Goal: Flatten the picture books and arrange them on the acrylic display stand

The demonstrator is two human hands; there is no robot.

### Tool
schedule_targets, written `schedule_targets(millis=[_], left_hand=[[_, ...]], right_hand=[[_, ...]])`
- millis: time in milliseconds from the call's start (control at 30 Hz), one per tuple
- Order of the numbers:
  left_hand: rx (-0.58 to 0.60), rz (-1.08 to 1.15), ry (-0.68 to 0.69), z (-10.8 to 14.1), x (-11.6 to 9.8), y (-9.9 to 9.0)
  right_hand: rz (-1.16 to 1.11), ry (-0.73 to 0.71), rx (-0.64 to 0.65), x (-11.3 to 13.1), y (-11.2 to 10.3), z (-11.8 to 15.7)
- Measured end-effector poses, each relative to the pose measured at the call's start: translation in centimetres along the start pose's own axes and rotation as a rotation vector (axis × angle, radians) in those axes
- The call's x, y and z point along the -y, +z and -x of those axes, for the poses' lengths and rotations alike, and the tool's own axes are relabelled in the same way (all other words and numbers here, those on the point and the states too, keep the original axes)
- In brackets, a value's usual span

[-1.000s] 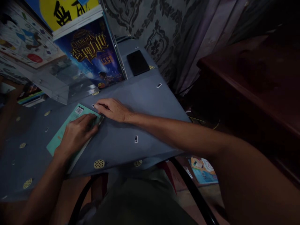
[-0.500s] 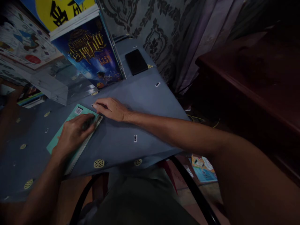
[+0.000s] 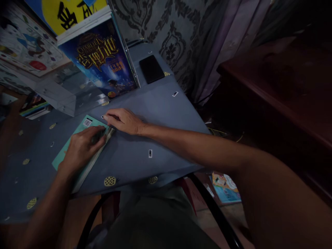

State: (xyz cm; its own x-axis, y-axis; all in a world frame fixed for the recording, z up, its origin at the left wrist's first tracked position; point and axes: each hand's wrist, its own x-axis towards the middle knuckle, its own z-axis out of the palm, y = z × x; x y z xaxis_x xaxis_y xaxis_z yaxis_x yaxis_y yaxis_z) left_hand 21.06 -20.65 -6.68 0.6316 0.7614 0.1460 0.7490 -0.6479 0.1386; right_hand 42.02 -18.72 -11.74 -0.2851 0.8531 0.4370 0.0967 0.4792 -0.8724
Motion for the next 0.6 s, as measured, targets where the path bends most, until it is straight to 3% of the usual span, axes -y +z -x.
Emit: schedule_targets(millis=[600], left_hand=[[0.066,-0.054,-0.037,0.45,-0.24,0.64]], right_hand=[[0.083,0.101,0.01,0.19,0.23,0.72]])
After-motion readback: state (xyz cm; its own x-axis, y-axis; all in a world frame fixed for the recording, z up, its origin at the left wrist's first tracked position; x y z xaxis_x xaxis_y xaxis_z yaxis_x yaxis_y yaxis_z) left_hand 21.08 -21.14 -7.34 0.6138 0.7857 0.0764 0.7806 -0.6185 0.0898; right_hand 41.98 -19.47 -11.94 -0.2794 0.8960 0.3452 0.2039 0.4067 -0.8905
